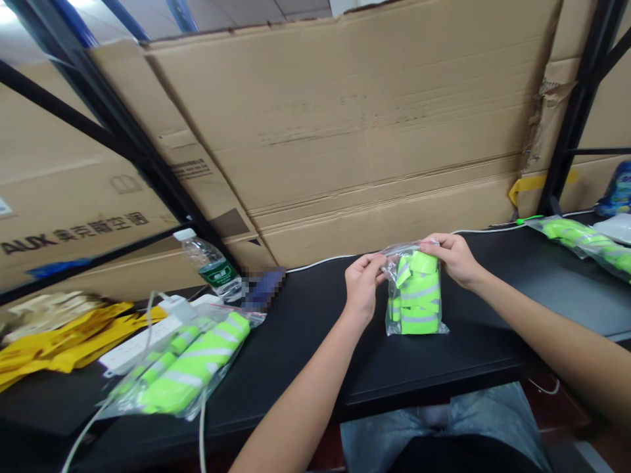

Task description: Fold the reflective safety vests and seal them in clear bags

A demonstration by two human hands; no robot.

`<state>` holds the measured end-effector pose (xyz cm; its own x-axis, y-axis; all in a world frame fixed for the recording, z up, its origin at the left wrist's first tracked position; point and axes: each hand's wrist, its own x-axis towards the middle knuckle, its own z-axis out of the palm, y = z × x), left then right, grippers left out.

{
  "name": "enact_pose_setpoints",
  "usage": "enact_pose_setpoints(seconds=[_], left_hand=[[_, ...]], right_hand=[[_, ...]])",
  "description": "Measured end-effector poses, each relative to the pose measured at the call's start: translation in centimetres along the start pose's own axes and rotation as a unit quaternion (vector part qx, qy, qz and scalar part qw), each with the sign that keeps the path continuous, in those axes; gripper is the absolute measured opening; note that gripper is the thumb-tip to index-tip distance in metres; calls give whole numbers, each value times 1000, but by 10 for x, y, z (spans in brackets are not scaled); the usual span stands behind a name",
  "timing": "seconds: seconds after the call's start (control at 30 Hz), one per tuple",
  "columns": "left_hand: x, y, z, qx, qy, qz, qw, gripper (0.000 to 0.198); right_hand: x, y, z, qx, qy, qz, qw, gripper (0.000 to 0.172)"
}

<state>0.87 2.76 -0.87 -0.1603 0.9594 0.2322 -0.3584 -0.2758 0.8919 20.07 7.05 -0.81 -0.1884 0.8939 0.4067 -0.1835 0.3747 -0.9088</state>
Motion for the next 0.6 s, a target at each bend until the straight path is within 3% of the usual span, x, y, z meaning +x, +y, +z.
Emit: enact_pose_setpoints(seconds=[0.33,0.6], left_hand=[[-3,4,-2,15,-65,-25,997,32],[4,-2,-7,19,-18,-8,1000,33]], right_hand=[[11,7,-12,30,16,22,999,34],[16,7,-27,-15,-2,9,1000,34]])
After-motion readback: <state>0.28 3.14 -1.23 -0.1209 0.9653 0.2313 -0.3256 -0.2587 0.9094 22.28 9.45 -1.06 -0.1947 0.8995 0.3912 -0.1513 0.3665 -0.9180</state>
